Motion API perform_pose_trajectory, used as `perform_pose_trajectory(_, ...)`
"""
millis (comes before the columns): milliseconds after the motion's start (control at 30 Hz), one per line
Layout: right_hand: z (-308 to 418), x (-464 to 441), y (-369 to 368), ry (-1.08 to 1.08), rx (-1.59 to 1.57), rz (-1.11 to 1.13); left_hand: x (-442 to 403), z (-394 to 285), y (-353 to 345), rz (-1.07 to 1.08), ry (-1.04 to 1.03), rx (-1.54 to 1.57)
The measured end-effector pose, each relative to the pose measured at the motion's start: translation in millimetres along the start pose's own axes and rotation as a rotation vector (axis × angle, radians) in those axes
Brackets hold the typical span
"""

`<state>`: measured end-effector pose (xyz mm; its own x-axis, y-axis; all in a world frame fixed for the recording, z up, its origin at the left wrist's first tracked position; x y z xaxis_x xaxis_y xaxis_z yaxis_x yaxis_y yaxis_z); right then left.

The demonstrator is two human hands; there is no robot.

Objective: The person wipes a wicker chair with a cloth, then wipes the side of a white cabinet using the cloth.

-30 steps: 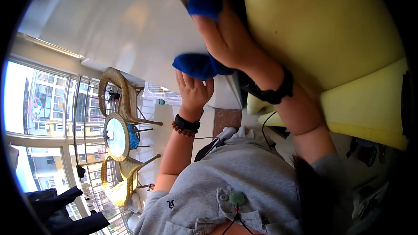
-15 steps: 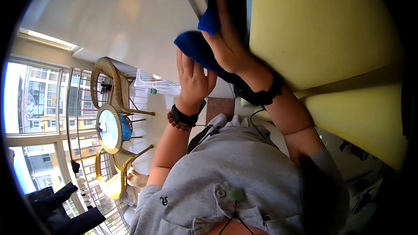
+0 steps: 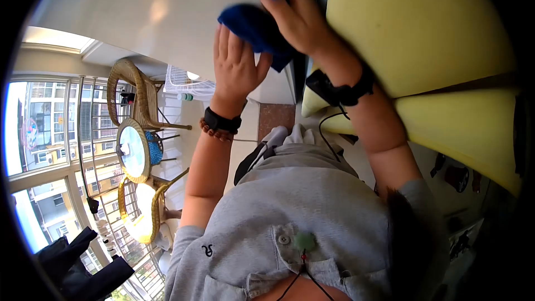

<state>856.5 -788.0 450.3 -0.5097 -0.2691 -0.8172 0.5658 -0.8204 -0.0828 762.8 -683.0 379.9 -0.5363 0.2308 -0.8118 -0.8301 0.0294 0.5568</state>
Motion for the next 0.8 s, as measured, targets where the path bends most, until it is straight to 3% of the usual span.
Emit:
perform_pose_trajectory(67, 22.7, -49.3, -6.7, 0.171, -0.095, 0.139, -35.9, -1.2, 17.2, -0.107, -0.025, 0.008)
perform_pose_trajectory(100, 28.2, -54.8, -8.5, 0.047, -0.202, 0.162, -38.6, -0.9, 15.3, -0.136, -0.015, 0.003)
perform_pose_trajectory(167, 13.8, -48.0, -6.3, 0.191, 0.109, 0.149, -41.8, -1.2, 14.1, -0.202, 0.005, -0.007)
perform_pose_trajectory(233, 3.7, -27.6, -4.0, 0.327, 0.389, 0.093, -19.5, -3.8, -3.7, -0.131, 0.028, -0.037)
perform_pose_trajectory(300, -0.9, 8.8, -5.6, 0.250, 0.196, 0.016, 15.5, -9.2, -27.6, -0.109, 0.049, -0.025)
perform_pose_trajectory(467, -72.7, 142.6, 2.9, -0.144, 0.344, -0.008, 131.6, -27.8, -95.5, 0.076, -0.021, -0.001)
perform_pose_trajectory(567, -105.4, 190.4, 10.0, -0.574, 0.298, 0.130, 159.3, -36.5, -99.2, 0.299, -0.107, -0.040)
perform_pose_trajectory(700, -105.6, 188.0, 5.6, -0.537, 0.166, 0.043, 134.1, -35.2, -72.8, 0.253, -0.086, 0.004)
perform_pose_trajectory(800, -69.9, 129.4, -0.4, -0.289, 0.242, 0.039, 79.4, -27.1, -47.6, 0.132, 0.054, 0.020)
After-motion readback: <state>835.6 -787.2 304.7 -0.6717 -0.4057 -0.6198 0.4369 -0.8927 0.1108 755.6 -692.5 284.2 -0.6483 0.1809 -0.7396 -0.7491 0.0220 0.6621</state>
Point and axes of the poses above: each hand's wrist, its own x-axis away from the middle knuckle, its own y-axis out of the back of the hand, z = x × y, the point moved 6 cm from there along -x, towards the middle knuckle, and after that the axes turned 11 degrees about -x, right-handed, at the moved point
